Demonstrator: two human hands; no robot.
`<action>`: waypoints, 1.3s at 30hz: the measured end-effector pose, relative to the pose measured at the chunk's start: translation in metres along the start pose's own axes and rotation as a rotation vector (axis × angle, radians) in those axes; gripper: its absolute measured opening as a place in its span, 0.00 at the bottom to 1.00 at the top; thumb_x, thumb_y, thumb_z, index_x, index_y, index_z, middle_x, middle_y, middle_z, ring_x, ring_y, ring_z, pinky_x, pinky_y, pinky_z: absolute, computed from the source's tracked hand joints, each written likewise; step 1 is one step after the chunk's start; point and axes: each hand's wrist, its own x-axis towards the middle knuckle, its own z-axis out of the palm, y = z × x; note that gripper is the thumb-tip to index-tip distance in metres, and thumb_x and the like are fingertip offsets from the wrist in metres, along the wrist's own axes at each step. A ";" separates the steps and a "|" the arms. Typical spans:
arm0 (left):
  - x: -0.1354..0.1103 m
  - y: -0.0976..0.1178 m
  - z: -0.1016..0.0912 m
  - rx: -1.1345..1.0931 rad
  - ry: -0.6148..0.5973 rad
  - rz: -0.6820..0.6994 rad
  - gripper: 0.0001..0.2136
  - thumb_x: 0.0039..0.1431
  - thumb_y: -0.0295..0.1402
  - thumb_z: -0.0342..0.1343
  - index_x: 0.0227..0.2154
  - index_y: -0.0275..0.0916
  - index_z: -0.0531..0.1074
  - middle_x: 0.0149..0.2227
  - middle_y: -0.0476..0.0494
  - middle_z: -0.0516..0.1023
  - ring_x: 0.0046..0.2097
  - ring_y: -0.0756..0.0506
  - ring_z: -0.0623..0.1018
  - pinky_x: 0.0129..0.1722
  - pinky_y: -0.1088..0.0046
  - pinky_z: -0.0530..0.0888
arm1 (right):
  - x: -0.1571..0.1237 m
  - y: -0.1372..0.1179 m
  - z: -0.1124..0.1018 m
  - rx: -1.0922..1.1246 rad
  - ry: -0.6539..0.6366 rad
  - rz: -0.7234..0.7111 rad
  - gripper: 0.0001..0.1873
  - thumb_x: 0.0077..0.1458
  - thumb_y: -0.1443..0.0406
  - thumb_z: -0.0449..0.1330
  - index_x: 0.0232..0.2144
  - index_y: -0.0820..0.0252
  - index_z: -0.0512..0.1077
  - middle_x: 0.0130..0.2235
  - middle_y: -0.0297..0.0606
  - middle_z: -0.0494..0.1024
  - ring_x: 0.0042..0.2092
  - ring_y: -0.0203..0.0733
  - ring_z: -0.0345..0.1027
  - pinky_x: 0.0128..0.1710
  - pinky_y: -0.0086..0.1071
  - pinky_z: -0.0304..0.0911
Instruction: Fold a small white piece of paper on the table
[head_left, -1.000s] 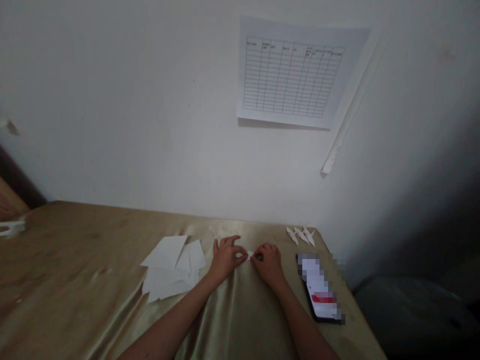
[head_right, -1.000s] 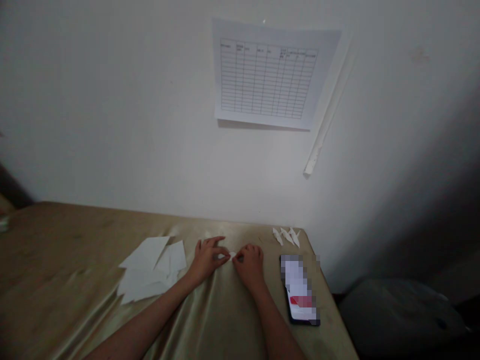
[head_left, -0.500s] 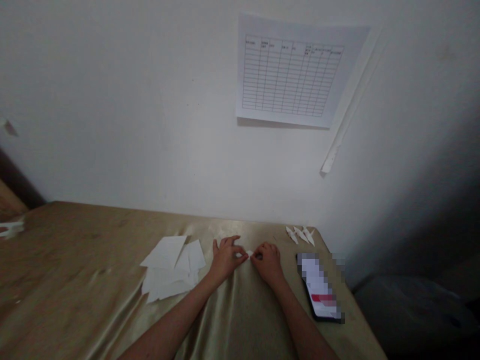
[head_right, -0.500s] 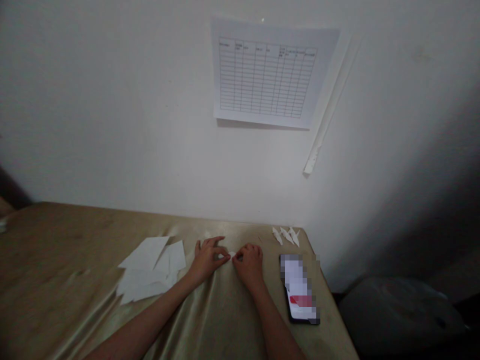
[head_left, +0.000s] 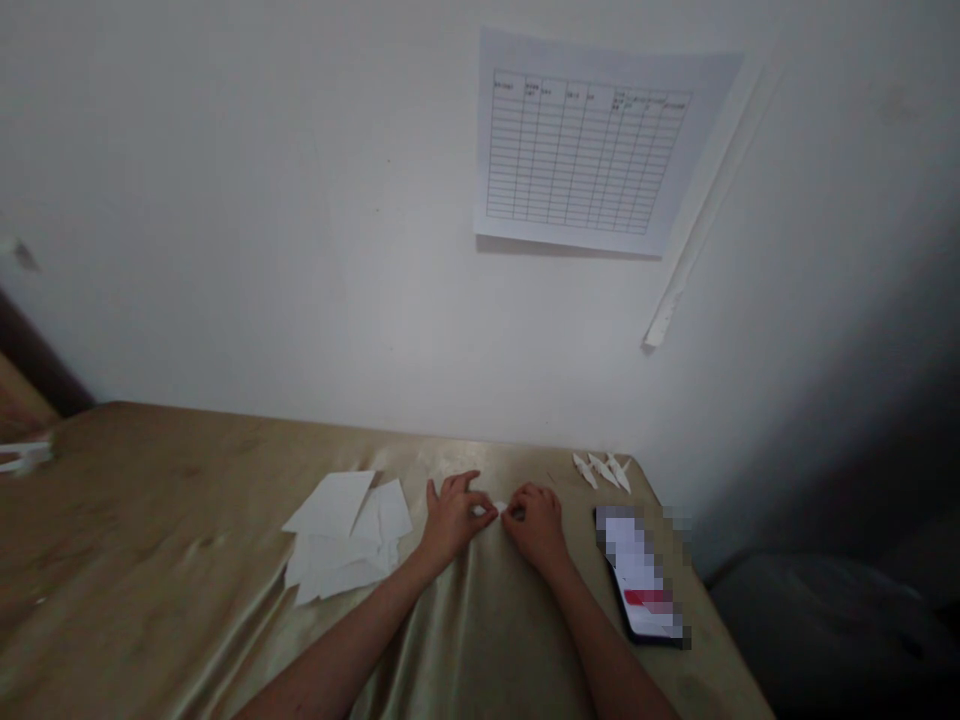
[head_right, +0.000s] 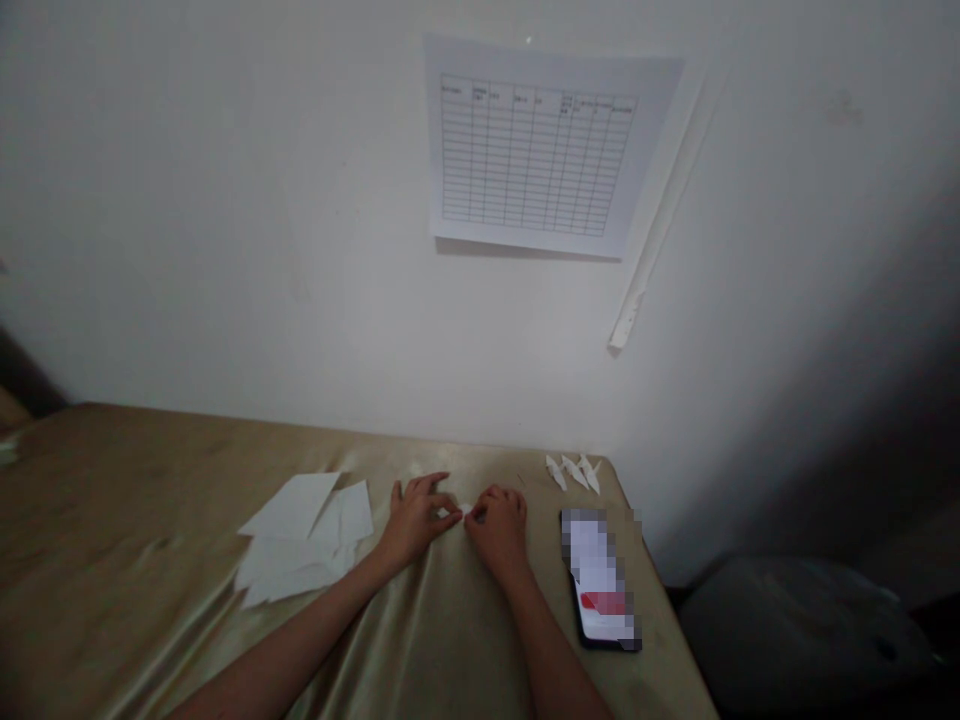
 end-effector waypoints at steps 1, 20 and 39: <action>-0.001 0.001 0.000 0.003 0.004 0.001 0.03 0.59 0.39 0.65 0.35 0.52 0.84 0.64 0.46 0.71 0.66 0.34 0.66 0.67 0.32 0.45 | 0.000 0.000 0.000 -0.004 0.002 0.003 0.05 0.54 0.64 0.64 0.27 0.54 0.79 0.42 0.39 0.80 0.49 0.49 0.68 0.59 0.42 0.52; -0.004 0.003 0.000 0.030 -0.038 0.001 0.09 0.61 0.37 0.62 0.44 0.58 0.81 0.68 0.45 0.66 0.69 0.34 0.62 0.65 0.27 0.44 | 0.004 0.015 0.001 0.081 -0.020 -0.007 0.09 0.51 0.65 0.69 0.37 0.50 0.82 0.47 0.39 0.78 0.53 0.48 0.68 0.57 0.37 0.58; -0.008 -0.011 -0.003 0.052 -0.082 0.057 0.14 0.63 0.35 0.59 0.48 0.60 0.80 0.70 0.45 0.63 0.70 0.34 0.62 0.67 0.31 0.46 | 0.001 0.024 -0.010 0.132 -0.097 -0.084 0.21 0.51 0.73 0.62 0.41 0.43 0.83 0.46 0.37 0.78 0.52 0.46 0.68 0.57 0.37 0.59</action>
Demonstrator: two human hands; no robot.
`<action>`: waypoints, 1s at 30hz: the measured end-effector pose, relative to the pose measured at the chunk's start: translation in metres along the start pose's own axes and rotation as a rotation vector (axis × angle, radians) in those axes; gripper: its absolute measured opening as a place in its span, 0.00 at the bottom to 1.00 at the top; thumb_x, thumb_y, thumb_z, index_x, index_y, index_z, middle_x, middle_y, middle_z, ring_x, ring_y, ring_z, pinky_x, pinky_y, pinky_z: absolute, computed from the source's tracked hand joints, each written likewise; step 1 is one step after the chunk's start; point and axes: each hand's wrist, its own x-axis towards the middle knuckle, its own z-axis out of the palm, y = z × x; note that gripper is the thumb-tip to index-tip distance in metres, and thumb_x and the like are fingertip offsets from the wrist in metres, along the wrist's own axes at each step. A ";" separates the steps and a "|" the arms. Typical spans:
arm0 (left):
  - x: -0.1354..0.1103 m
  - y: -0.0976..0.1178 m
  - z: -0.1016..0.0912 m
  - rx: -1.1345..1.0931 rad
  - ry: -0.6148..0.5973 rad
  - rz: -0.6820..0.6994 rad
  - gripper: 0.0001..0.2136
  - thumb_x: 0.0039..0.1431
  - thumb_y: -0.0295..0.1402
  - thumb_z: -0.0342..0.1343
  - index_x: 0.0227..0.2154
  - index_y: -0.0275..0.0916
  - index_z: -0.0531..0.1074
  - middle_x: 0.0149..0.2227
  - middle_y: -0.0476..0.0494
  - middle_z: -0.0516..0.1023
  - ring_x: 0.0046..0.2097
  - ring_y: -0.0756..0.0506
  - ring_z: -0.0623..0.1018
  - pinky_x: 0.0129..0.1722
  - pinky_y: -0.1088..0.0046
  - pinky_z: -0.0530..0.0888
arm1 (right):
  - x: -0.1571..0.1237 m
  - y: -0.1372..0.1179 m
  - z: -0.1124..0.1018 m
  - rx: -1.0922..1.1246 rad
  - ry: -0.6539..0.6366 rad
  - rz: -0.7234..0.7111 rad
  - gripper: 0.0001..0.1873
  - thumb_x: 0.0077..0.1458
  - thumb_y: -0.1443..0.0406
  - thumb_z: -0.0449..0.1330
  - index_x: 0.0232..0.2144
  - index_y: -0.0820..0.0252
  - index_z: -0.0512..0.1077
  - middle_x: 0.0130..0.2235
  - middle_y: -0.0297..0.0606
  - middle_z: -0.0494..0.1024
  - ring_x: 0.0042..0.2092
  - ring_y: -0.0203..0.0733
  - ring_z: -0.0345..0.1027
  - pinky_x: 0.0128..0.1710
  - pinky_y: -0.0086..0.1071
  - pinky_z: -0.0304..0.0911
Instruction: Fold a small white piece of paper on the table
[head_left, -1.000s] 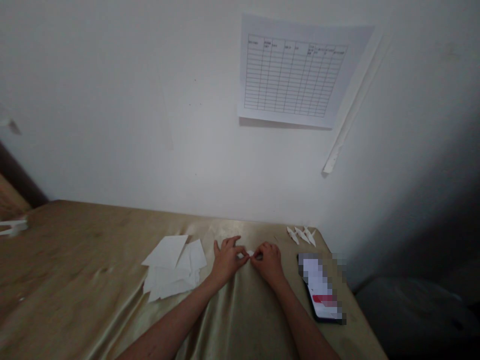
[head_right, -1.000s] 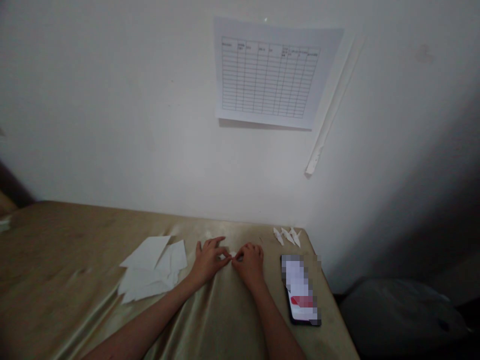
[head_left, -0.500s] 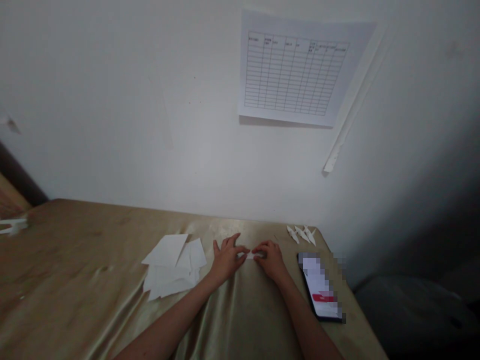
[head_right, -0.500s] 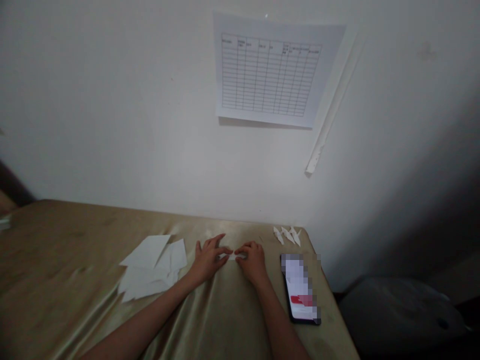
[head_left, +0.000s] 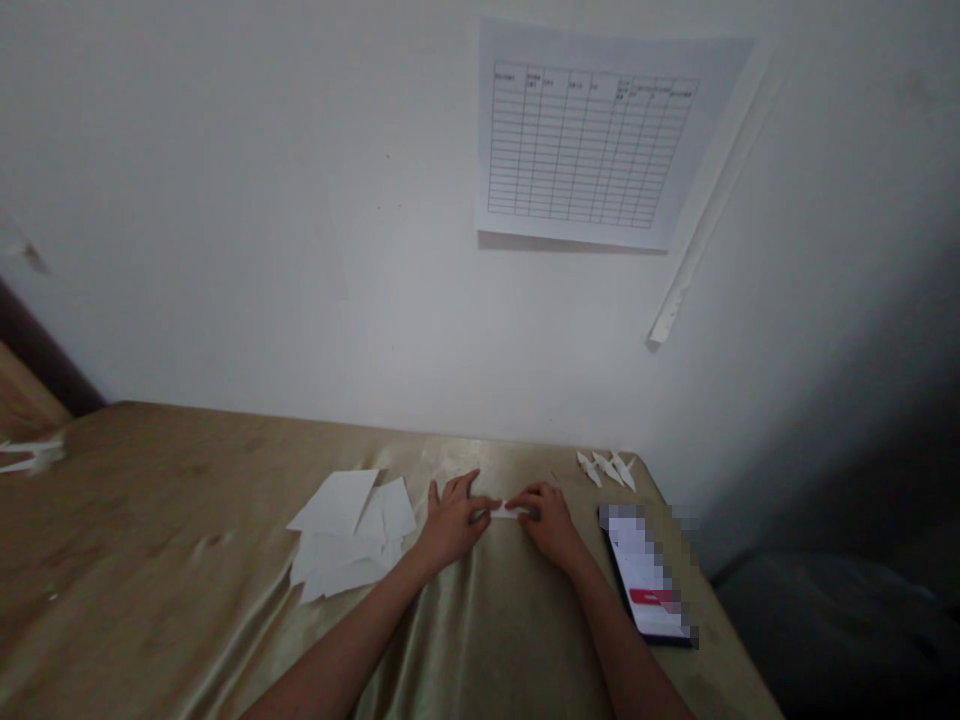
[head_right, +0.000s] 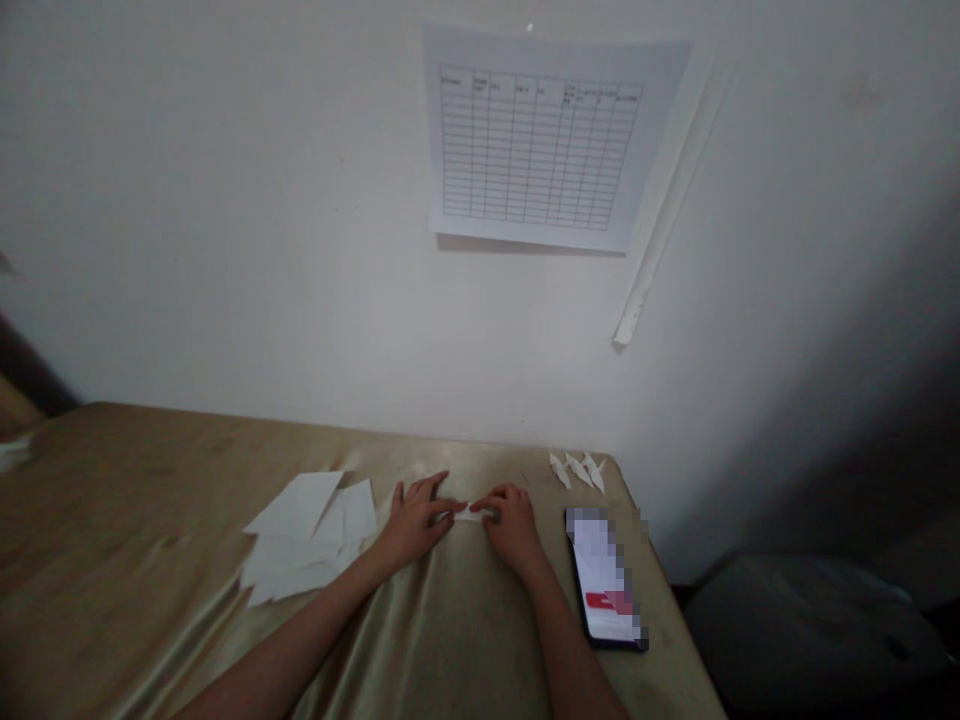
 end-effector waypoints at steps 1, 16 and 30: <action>0.000 0.001 0.000 0.000 0.010 -0.003 0.12 0.64 0.37 0.59 0.47 0.60 0.81 0.69 0.44 0.64 0.69 0.34 0.62 0.67 0.30 0.46 | 0.000 0.000 0.000 0.000 0.009 -0.001 0.21 0.51 0.74 0.62 0.41 0.44 0.83 0.46 0.37 0.78 0.52 0.45 0.68 0.57 0.37 0.59; 0.002 0.011 0.009 0.016 0.085 -0.035 0.08 0.62 0.43 0.62 0.43 0.56 0.80 0.65 0.47 0.70 0.67 0.33 0.65 0.65 0.28 0.47 | 0.001 -0.012 0.010 -0.099 0.093 0.053 0.07 0.54 0.61 0.69 0.38 0.47 0.82 0.45 0.39 0.76 0.52 0.48 0.66 0.56 0.38 0.57; 0.007 -0.003 -0.003 -0.017 -0.035 -0.039 0.15 0.61 0.32 0.62 0.47 0.62 0.79 0.67 0.51 0.67 0.68 0.33 0.63 0.65 0.32 0.51 | 0.002 -0.003 0.004 0.000 0.060 0.041 0.17 0.50 0.72 0.66 0.42 0.49 0.81 0.47 0.40 0.76 0.54 0.50 0.65 0.58 0.41 0.57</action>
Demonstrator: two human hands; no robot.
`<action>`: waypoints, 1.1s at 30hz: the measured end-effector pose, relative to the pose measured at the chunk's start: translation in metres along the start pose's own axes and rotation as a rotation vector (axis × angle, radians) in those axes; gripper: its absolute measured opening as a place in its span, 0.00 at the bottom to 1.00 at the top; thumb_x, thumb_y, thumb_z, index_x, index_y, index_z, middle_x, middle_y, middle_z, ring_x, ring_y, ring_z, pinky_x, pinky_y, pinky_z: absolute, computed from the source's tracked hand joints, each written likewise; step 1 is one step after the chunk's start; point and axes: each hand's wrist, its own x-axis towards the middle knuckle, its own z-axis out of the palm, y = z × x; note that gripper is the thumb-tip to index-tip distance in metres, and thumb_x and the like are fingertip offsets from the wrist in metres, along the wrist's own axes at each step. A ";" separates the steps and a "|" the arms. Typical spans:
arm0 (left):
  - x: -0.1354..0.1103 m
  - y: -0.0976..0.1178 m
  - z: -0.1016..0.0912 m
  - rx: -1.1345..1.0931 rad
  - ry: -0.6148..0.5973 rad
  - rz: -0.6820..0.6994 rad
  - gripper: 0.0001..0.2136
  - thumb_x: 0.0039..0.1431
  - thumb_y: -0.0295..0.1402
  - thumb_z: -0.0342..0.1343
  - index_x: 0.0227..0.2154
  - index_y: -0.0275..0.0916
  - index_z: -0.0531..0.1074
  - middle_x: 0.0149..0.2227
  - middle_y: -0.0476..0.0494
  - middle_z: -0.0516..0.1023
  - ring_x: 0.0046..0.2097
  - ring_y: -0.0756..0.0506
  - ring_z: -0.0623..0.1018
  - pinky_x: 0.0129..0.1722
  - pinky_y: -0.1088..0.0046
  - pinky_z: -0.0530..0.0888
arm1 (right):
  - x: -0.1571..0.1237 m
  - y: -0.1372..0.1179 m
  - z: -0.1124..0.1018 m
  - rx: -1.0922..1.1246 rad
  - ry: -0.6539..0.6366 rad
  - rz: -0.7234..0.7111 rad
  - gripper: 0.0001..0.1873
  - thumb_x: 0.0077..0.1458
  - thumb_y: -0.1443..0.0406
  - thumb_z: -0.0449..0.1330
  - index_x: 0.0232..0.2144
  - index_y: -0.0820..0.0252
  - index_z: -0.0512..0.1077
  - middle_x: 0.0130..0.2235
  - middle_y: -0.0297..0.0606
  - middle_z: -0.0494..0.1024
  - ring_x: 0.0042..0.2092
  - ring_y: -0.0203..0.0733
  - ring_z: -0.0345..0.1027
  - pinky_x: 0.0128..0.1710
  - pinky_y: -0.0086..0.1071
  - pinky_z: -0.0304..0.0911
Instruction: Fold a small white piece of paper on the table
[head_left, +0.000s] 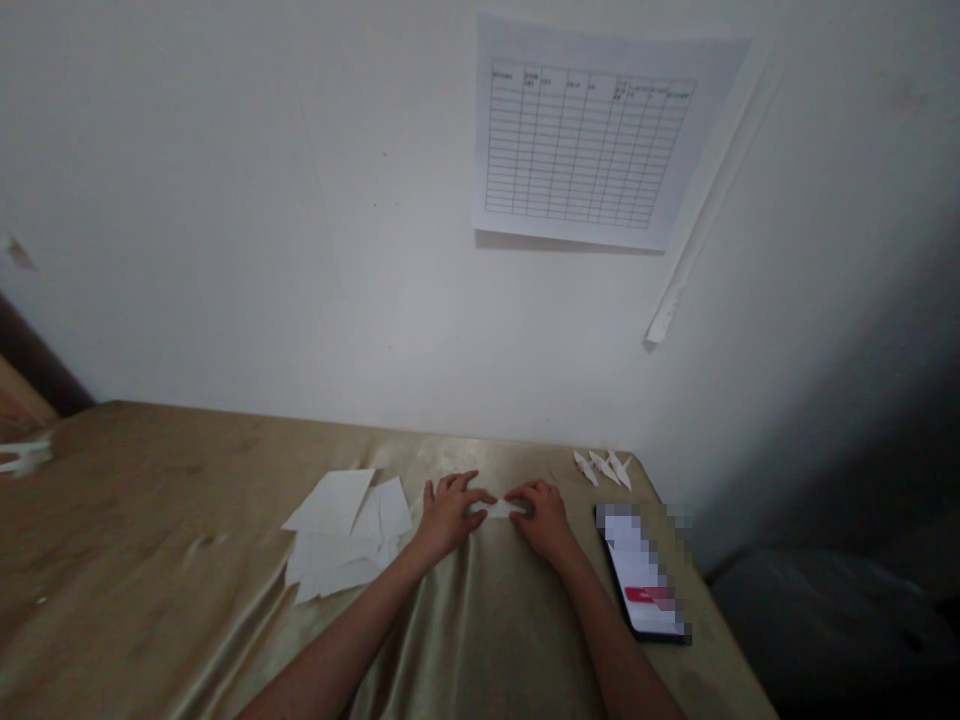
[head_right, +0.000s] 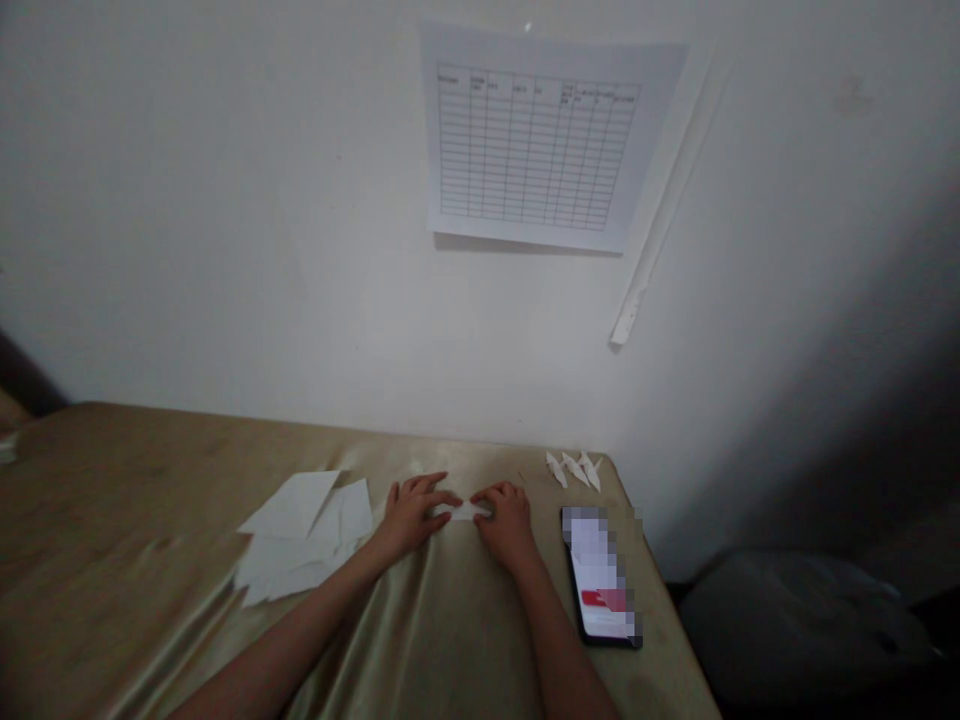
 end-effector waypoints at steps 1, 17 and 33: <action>0.000 -0.004 0.001 -0.005 0.004 0.006 0.16 0.61 0.32 0.61 0.47 0.62 0.79 0.67 0.51 0.67 0.68 0.33 0.62 0.65 0.33 0.52 | 0.000 0.001 -0.001 0.008 -0.005 -0.011 0.19 0.50 0.73 0.66 0.43 0.49 0.81 0.47 0.40 0.76 0.54 0.50 0.65 0.58 0.41 0.57; -0.001 -0.012 0.012 -0.047 0.225 0.232 0.09 0.58 0.28 0.63 0.40 0.48 0.80 0.60 0.44 0.73 0.63 0.36 0.67 0.65 0.42 0.58 | -0.005 0.011 -0.002 -0.053 0.035 -0.118 0.12 0.54 0.69 0.64 0.42 0.55 0.80 0.40 0.39 0.80 0.48 0.47 0.70 0.53 0.39 0.60; -0.001 -0.010 0.016 -0.019 0.209 0.215 0.12 0.60 0.31 0.63 0.45 0.54 0.82 0.61 0.42 0.72 0.62 0.35 0.68 0.64 0.38 0.57 | -0.012 0.001 0.002 -0.035 0.058 -0.179 0.08 0.59 0.65 0.64 0.40 0.54 0.82 0.43 0.42 0.79 0.49 0.47 0.69 0.55 0.41 0.61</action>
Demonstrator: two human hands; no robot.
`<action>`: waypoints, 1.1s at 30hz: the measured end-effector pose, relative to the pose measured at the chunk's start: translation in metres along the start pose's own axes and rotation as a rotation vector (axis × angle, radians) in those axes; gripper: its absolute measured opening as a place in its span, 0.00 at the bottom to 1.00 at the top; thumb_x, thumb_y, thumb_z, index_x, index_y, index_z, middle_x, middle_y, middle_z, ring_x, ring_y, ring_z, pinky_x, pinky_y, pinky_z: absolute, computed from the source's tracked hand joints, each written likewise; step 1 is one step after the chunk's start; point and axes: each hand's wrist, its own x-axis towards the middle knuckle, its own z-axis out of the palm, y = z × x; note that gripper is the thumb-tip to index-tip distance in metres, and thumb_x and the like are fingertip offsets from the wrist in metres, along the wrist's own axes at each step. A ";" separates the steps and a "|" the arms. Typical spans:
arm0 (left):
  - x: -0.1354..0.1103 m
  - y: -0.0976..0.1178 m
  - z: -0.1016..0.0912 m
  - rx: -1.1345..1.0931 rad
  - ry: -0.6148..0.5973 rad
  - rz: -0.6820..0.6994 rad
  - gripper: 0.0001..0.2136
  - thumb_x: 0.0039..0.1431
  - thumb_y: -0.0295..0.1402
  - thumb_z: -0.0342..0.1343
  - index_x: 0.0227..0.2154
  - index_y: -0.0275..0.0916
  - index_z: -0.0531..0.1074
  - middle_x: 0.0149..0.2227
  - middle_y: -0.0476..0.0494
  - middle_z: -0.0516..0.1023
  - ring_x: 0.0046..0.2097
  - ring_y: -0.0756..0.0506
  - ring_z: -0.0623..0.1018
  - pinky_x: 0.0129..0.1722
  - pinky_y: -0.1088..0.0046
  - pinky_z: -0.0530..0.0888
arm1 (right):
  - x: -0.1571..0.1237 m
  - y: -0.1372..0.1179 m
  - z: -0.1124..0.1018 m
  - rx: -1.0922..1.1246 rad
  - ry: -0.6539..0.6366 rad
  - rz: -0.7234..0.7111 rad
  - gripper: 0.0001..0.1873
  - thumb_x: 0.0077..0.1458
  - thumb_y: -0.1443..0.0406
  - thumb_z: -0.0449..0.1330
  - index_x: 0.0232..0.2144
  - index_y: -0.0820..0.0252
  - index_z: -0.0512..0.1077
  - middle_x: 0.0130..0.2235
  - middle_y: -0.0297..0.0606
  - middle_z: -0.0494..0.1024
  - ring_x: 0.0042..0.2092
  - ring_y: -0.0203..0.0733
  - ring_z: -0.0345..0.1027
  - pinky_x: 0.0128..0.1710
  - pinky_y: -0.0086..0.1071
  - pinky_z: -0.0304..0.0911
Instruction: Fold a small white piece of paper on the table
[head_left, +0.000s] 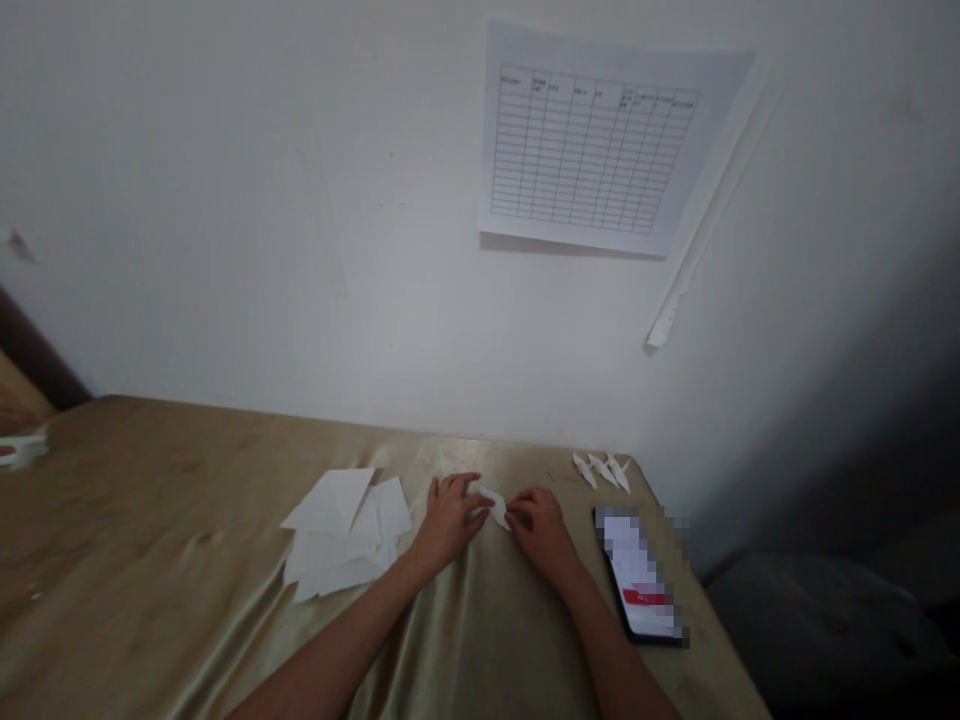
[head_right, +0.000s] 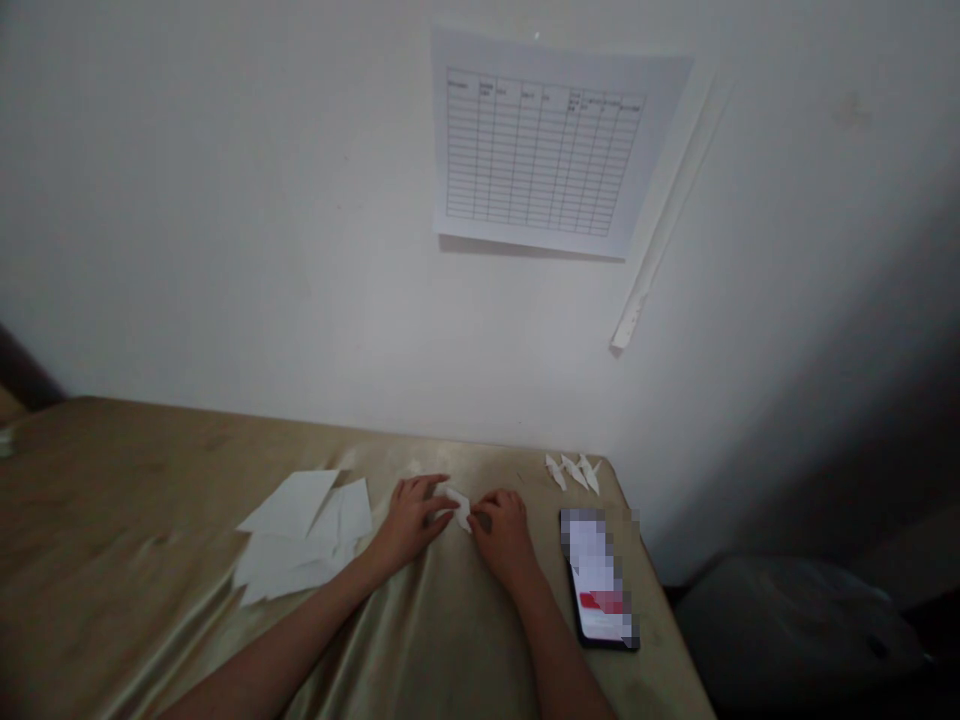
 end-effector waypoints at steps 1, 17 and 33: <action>0.000 0.001 0.000 0.003 -0.005 -0.004 0.12 0.60 0.32 0.63 0.45 0.54 0.82 0.61 0.42 0.72 0.63 0.35 0.68 0.64 0.38 0.57 | 0.000 -0.001 0.000 0.009 -0.005 -0.002 0.07 0.59 0.66 0.64 0.39 0.54 0.82 0.43 0.42 0.79 0.49 0.47 0.69 0.55 0.41 0.61; 0.000 0.016 -0.007 0.047 -0.125 -0.083 0.18 0.56 0.44 0.67 0.50 0.58 0.79 0.64 0.41 0.69 0.66 0.31 0.65 0.66 0.33 0.50 | 0.003 -0.005 0.000 -0.027 0.044 0.051 0.03 0.54 0.68 0.66 0.33 0.55 0.80 0.44 0.41 0.78 0.54 0.49 0.64 0.59 0.44 0.56; 0.003 0.012 -0.008 0.034 -0.107 -0.088 0.19 0.55 0.22 0.59 0.44 0.53 0.83 0.58 0.41 0.72 0.62 0.35 0.68 0.65 0.38 0.56 | 0.003 -0.005 -0.001 0.036 -0.048 -0.020 0.17 0.54 0.73 0.62 0.43 0.50 0.81 0.50 0.37 0.81 0.61 0.50 0.62 0.64 0.48 0.53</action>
